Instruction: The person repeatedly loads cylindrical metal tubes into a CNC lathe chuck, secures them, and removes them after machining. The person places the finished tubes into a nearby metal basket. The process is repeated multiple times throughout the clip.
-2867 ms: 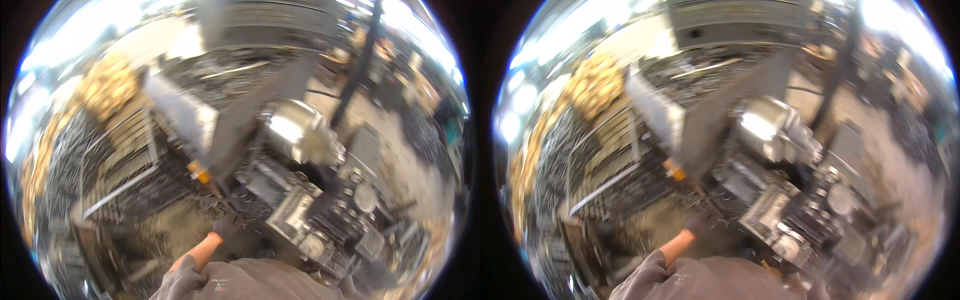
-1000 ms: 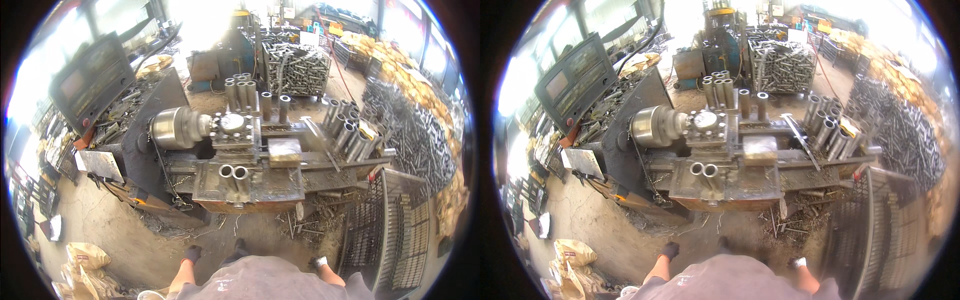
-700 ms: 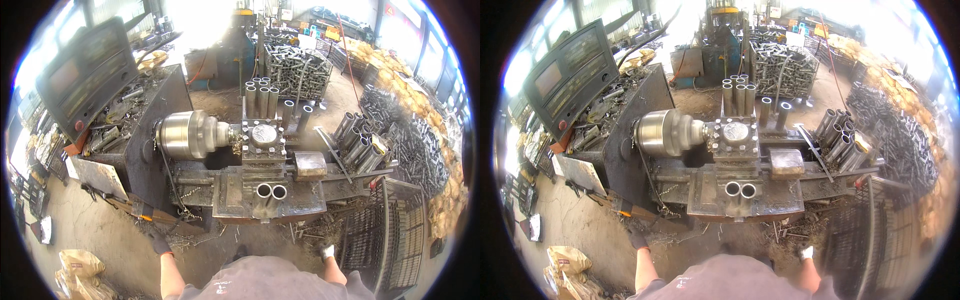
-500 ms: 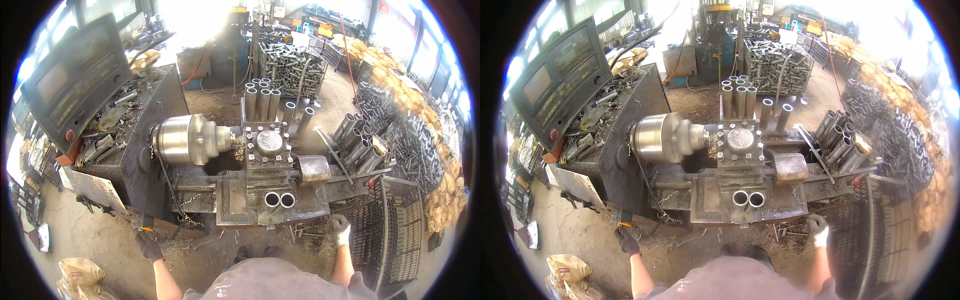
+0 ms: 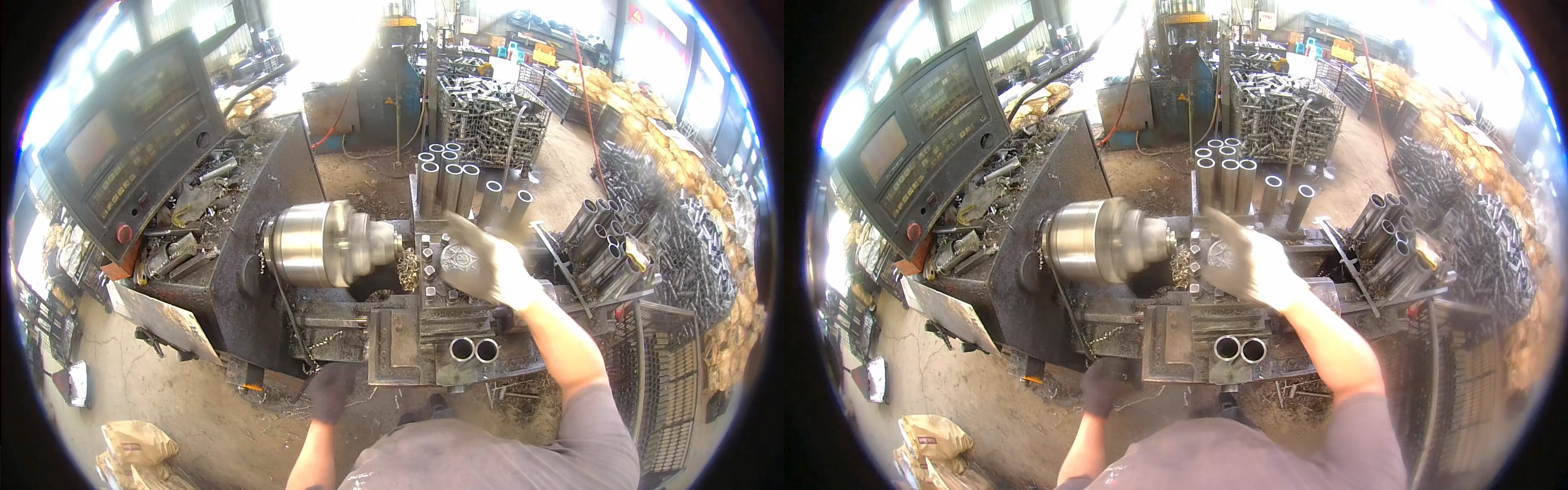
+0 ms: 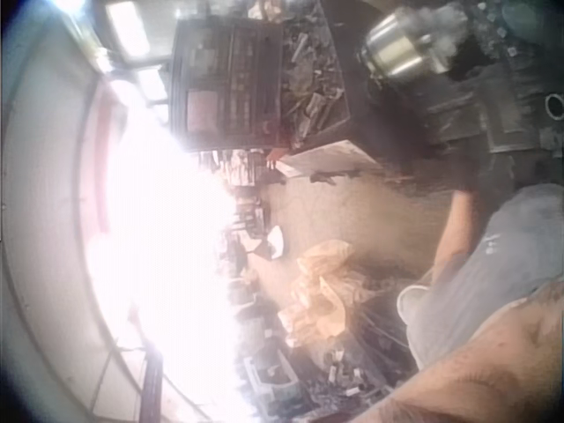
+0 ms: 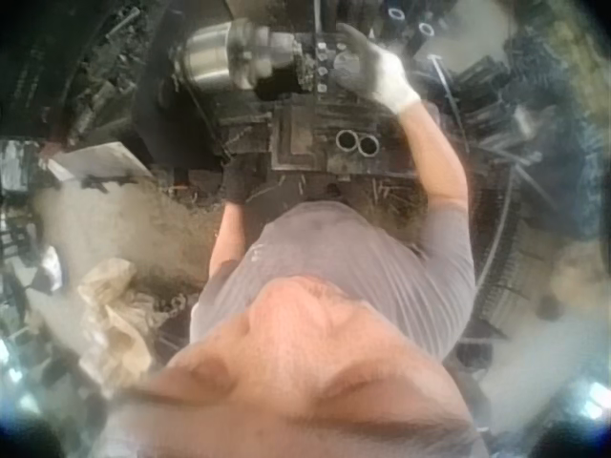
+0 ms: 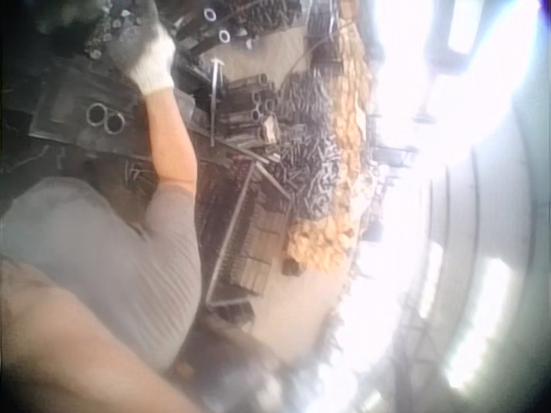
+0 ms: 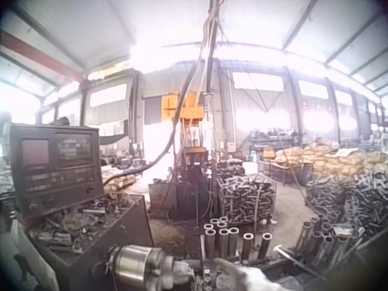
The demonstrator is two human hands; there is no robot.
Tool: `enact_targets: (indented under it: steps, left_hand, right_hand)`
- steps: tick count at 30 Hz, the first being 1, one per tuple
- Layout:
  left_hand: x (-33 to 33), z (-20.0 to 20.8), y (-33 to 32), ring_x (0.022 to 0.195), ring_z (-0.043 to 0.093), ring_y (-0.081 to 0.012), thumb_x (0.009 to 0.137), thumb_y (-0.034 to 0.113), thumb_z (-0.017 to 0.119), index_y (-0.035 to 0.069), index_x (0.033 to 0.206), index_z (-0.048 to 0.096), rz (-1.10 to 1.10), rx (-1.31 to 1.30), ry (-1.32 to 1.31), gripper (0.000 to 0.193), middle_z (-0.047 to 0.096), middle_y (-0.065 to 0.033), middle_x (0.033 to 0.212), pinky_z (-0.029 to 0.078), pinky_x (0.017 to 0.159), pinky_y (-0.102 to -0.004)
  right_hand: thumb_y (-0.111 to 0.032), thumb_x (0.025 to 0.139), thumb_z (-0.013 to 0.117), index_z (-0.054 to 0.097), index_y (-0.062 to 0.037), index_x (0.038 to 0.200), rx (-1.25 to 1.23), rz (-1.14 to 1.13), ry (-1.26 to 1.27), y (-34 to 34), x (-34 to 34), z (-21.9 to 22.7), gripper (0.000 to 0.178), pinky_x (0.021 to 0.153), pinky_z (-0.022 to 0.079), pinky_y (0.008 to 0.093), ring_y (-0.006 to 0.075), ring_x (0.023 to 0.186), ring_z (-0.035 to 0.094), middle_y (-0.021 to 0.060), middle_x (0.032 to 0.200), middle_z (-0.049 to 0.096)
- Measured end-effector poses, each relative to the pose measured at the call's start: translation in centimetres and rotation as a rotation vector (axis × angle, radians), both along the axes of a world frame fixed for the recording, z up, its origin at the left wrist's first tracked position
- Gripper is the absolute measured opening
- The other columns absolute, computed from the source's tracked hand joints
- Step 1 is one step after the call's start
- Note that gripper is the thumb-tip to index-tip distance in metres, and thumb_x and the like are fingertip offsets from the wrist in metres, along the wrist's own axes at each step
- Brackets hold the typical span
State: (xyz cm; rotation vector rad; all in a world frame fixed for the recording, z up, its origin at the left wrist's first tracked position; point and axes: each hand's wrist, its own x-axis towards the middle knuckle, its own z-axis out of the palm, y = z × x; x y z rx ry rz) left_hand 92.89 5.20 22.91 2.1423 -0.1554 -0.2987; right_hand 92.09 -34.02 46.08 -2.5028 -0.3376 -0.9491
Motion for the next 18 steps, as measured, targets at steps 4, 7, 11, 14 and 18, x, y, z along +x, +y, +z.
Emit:
enact_targets:
  steps: [4, 7, 11, 14, 18]
  left_hand:
    - [4.7, 5.4, -11.0, 0.102, 0.072, -0.0451, 0.098, 0.038, 0.065, 0.009, 0.122, 0.072, -0.596, 0.557, -0.335, 0.037, 0.075, -0.0180, 0.109, 0.057, 0.087, -0.0543]
    - [5.8, 6.5, -12.3, 0.103, 0.072, -0.0438, 0.096, 0.035, 0.066, 0.011, 0.126, 0.070, -0.340, 0.403, -0.596, 0.039, 0.075, -0.0172, 0.113, 0.057, 0.090, -0.0539]
    - [4.2, 5.8, -8.1, 0.107, 0.071, -0.0434, 0.095, 0.033, 0.066, 0.010, 0.129, 0.068, -0.060, 0.157, -0.465, 0.041, 0.070, -0.0189, 0.129, 0.057, 0.093, -0.0532]
    - [6.5, 5.6, -4.7, 0.122, 0.066, -0.0446, 0.094, 0.035, 0.065, 0.009, 0.144, 0.060, 0.233, 0.164, -0.346, 0.057, 0.061, -0.0220, 0.148, 0.051, 0.104, -0.0544]
    - [14.7, 6.1, -2.1, 0.137, 0.059, -0.0428, 0.092, 0.041, 0.066, 0.011, 0.166, 0.035, 0.380, 0.237, -0.237, 0.085, 0.053, -0.0210, 0.160, 0.044, 0.115, -0.0520]
  right_hand:
    - [-0.047, 0.082, 0.077, 0.052, 0.0051, 0.148, -0.389, -0.163, 0.769, 1.8, 13.2, -1.3, 0.088, 0.071, 0.062, 0.0380, 0.0311, 0.079, 0.077, 0.0156, 0.088, 0.078]
    - [-0.041, 0.080, 0.090, 0.071, -0.0103, 0.134, -0.413, 0.065, 1.422, 1.4, 20.5, -5.8, 0.065, 0.093, 0.063, 0.0406, 0.0251, 0.114, 0.074, 0.0110, 0.130, 0.076]
    - [-0.026, 0.087, 0.083, 0.079, -0.0061, 0.123, -0.573, 0.553, 1.113, -0.7, 23.8, -11.3, 0.041, 0.091, 0.059, 0.0368, 0.0229, 0.105, 0.075, 0.0088, 0.114, 0.081]
    - [-0.015, 0.089, 0.079, 0.078, -0.0007, 0.117, -0.065, 0.640, 0.846, -5.1, 20.8, -11.4, 0.031, 0.087, 0.060, 0.0330, 0.0191, 0.097, 0.075, 0.0095, 0.107, 0.081]
    - [-0.009, 0.089, 0.077, 0.077, 0.0022, 0.115, 1.104, 0.453, 0.829, -7.1, 15.6, -7.8, 0.028, 0.086, 0.061, 0.0303, 0.0176, 0.094, 0.075, 0.0099, 0.105, 0.080]
